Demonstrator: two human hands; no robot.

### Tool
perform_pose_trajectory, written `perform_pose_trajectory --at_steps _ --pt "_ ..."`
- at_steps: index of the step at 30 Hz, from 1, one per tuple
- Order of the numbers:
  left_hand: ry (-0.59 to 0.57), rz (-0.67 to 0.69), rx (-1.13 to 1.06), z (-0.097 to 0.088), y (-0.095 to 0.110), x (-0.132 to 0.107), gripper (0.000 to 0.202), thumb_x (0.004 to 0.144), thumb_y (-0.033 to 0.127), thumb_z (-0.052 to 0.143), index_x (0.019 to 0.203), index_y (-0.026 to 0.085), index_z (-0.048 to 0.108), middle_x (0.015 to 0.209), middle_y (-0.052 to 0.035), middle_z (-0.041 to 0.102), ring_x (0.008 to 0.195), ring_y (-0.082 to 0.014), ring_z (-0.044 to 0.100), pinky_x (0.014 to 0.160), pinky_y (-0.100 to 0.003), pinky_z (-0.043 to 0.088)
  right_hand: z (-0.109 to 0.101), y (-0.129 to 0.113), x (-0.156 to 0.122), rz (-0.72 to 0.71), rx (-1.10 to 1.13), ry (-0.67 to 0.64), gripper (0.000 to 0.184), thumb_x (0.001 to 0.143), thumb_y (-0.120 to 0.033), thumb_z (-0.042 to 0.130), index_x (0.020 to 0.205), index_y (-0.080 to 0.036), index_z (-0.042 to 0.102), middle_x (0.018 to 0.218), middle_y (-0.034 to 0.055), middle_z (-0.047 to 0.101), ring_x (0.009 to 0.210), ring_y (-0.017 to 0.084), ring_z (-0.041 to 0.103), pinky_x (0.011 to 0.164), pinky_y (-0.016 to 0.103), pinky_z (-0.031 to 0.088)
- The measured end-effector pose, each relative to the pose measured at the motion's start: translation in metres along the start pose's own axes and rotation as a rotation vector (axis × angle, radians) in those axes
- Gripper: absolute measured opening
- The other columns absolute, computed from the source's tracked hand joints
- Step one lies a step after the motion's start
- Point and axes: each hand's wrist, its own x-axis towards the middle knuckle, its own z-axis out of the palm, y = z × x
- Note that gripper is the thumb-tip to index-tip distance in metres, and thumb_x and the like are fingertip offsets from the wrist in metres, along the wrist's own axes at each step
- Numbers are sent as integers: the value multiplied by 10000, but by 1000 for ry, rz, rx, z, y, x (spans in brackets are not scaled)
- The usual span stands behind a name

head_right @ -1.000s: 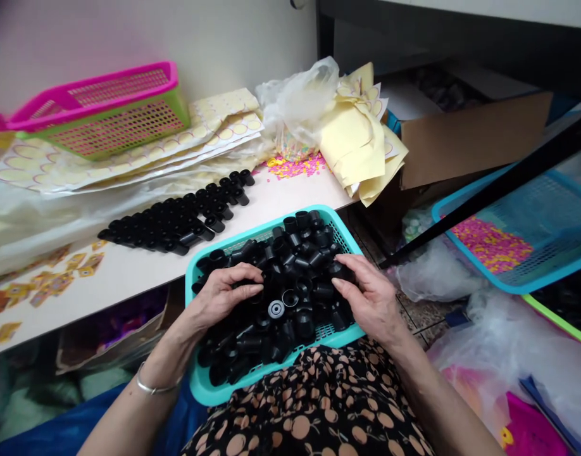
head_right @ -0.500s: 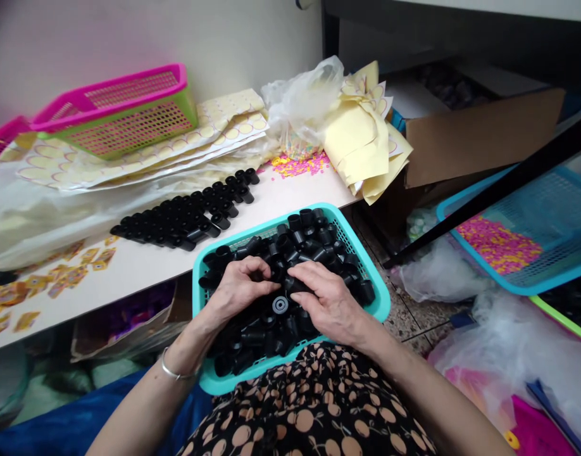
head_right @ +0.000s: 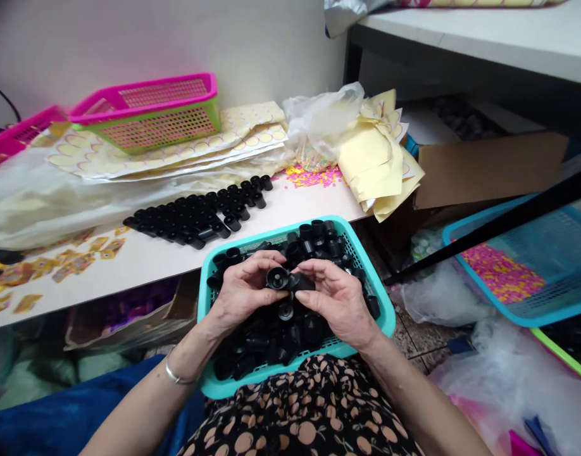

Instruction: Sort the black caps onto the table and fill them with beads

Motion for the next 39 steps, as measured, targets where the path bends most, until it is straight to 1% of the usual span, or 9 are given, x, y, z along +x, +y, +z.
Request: perform_pose_trajectory --at_steps 7,14,19,22,25,28,32,34,39 --pt "-75 183 355 1 6 -5 336 643 19 543 929 159 650 887 -36 648 806 -149 597 752 -281 483 -5 -13 1 -281 -542 -105 299 841 -139 575 1127 -226 594 1062 57 607 1002 187 554 900 366 455" --pt "-205 275 477 -2 4 -7 199 771 156 629 966 161 671 872 -57 633 811 -165 565 728 -285 475 -2 -16 1 -382 -749 -217 333 857 -90 536 1174 -189 561 1052 74 611 981 187 536 856 364 474" --pt "-170 354 432 2 1 -6 235 794 236 642 1012 148 655 904 -85 644 817 -182 573 730 -304 485 8 -2 1 -322 -726 39 395 799 -167 659 1177 -173 547 1167 113 567 815 160 581 688 308 541" --pt "-97 389 371 2 -1 -6 246 779 211 651 1016 145 647 899 -89 657 805 -186 583 727 -314 495 16 4 3 -511 -902 38 323 801 -172 657 1115 -136 590 1171 153 585 980 230 572 820 381 529" --pt "-65 312 300 -8 2 -8 271 746 198 694 1012 160 658 907 -74 666 809 -172 601 743 -295 499 20 2 9 -702 -1108 -186 576 799 -278 665 1280 -32 467 1303 250 490 1221 336 420 982 494 434" --pt "156 208 330 -37 2 -12 311 667 222 767 966 187 690 969 -57 643 889 -174 593 798 -284 474 15 -6 26 -643 -1191 -294 668 817 -396 623 1327 -18 415 1388 259 393 1280 356 342 1012 517 402" --pt "773 28 360 -101 -26 -18 373 596 294 801 941 188 708 870 -15 606 747 -132 538 632 -234 416 8 -14 72 -542 -1204 -132 387 867 -311 558 1190 -98 542 1270 190 511 1147 296 474 937 468 460" --pt "993 -100 310 -132 -47 -20 423 573 326 797 949 154 706 737 14 575 623 -103 474 567 -224 372 19 -14 101 -539 -1201 -156 249 876 -250 531 1075 -115 592 1159 164 569 1051 263 523 881 418 483" --pt "1095 -284 365 -175 -88 -17 453 569 360 750 952 124 697 616 45 525 545 -92 418 531 -220 332 96 4 166 -607 -1430 -646 150 862 -150 470 856 -141 619 952 109 612 897 223 507 762 343 447"
